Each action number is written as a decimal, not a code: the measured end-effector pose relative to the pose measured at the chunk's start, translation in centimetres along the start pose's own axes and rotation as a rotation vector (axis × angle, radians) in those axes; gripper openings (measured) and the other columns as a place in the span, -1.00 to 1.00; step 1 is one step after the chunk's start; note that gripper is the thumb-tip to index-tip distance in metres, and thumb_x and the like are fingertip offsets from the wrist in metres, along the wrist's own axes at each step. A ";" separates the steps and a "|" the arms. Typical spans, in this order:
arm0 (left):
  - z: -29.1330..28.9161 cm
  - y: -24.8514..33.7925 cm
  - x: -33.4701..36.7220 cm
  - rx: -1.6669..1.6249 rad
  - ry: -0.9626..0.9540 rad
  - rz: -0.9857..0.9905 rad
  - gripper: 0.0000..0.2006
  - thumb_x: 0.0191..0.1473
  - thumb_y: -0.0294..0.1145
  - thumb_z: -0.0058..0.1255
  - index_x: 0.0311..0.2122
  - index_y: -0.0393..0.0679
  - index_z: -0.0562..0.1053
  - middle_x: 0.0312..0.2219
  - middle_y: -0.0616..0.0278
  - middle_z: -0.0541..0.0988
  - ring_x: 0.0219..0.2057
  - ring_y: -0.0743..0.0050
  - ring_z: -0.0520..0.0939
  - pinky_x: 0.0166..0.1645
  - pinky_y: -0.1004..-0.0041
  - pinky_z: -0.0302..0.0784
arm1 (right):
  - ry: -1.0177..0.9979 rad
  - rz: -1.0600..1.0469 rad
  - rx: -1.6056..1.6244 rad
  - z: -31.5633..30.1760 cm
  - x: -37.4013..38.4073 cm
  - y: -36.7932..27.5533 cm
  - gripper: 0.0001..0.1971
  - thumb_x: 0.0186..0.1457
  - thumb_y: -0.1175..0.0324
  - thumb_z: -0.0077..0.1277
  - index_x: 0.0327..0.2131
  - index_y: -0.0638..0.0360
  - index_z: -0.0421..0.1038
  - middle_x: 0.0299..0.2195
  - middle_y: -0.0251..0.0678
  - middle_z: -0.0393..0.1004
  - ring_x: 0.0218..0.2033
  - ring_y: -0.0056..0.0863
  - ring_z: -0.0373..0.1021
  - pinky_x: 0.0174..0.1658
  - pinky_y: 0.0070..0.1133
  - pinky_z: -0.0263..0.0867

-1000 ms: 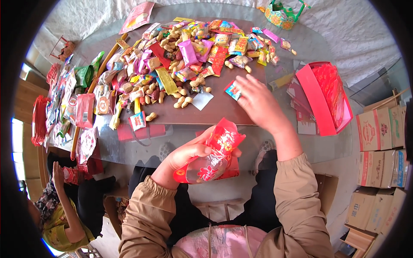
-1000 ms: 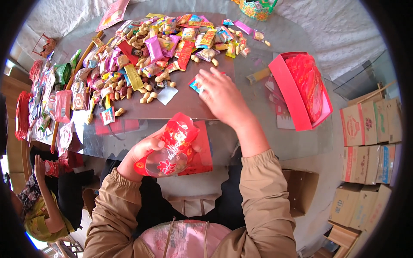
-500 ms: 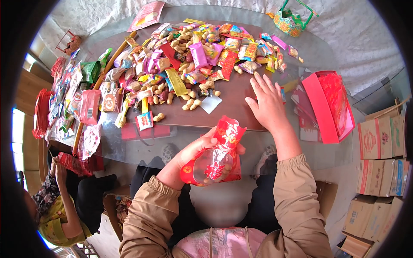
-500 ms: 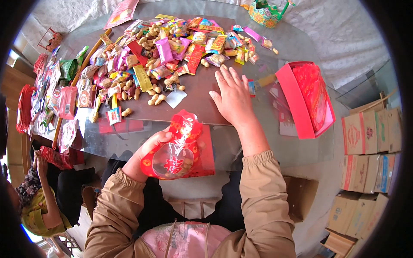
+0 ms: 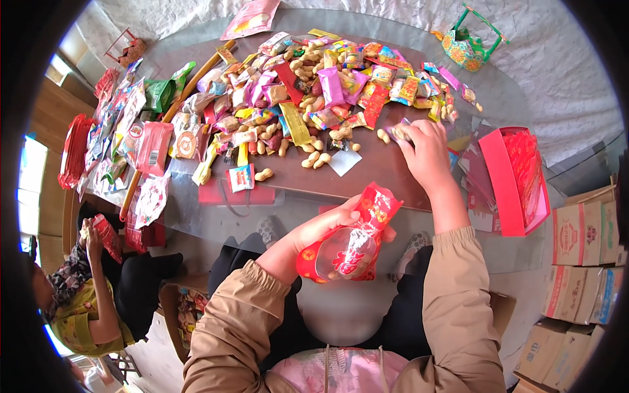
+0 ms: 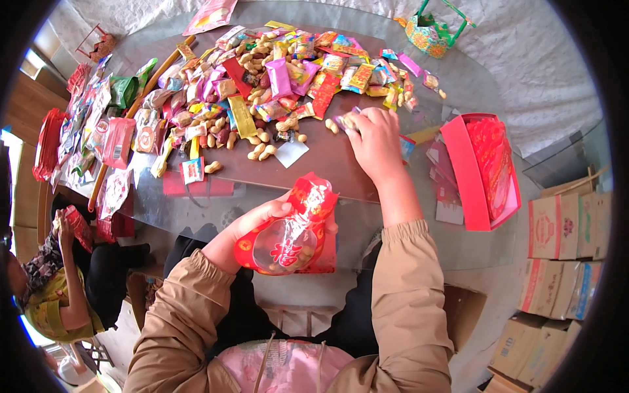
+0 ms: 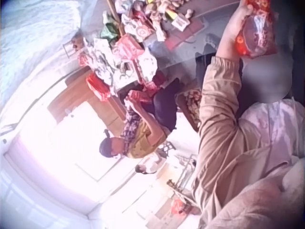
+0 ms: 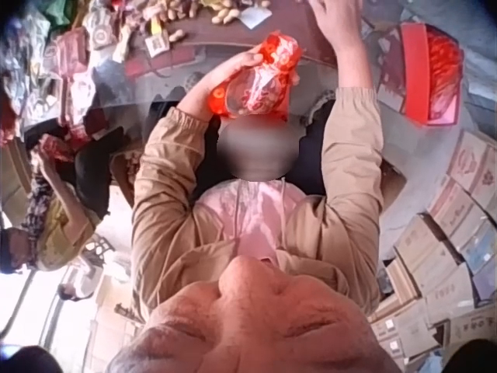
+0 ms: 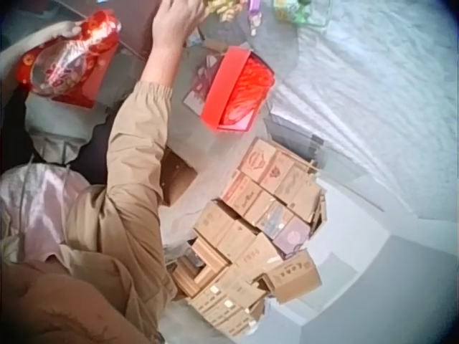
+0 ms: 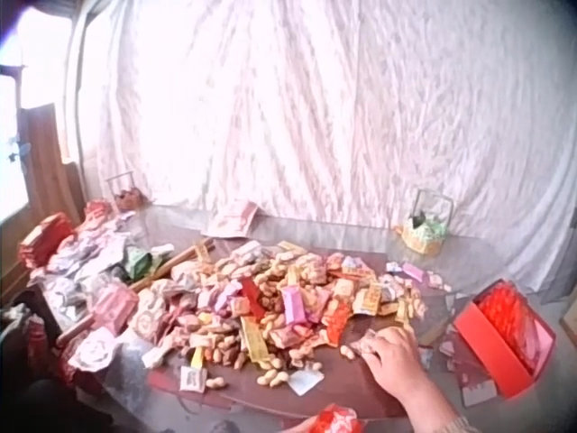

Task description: Picking up various wrapped snacks and peanuts from a table and placing them into a small red decorative bag, then putting the bag into a cardboard box.

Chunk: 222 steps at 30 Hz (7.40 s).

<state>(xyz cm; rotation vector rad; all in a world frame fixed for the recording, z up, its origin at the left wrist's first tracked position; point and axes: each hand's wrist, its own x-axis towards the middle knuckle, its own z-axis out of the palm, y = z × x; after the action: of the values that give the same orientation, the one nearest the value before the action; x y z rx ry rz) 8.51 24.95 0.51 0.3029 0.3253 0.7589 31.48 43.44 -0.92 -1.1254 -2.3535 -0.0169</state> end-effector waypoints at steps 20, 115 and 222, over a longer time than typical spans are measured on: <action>-1.3 -0.1 0.0 -0.127 -0.108 -0.079 -0.24 0.17 0.01 0.10 0.31 -0.30 0.21 0.17 -0.23 0.43 0.10 0.10 0.59 0.13 0.19 0.59 | -0.104 0.167 1.067 -5.5 -3.2 -7.8 -0.89 0.15 0.50 0.15 -0.23 0.25 0.48 -0.05 -0.29 0.37 -0.04 -0.47 0.41 0.05 -0.52 0.36; -2.4 0.9 1.8 0.271 0.440 0.615 -0.63 0.16 -0.53 0.22 0.06 -0.27 0.41 -0.08 0.16 0.63 -0.10 0.43 0.68 0.00 0.33 0.66 | -0.446 0.228 1.161 -6.5 -7.3 -6.0 -0.57 0.20 0.43 0.08 0.14 0.25 0.37 -0.02 -0.37 0.46 0.05 -0.49 0.36 0.20 -0.46 0.23; -3.3 1.1 -0.8 0.291 0.395 0.585 -0.50 0.16 -0.41 0.25 0.15 -0.28 0.35 -0.04 0.15 0.61 -0.06 0.37 0.67 0.09 0.30 0.60 | -0.048 0.182 -0.010 -3.9 -7.1 -0.8 -0.89 0.03 0.50 0.16 -0.32 0.13 0.50 -0.21 -0.27 0.46 -0.11 -0.17 0.41 -0.03 -0.30 0.37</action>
<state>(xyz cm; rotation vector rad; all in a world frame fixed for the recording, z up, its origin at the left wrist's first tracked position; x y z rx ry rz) 5.97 25.62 -1.91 0.5349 0.7420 1.3563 36.29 36.91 -0.64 -1.3549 -2.2852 0.0640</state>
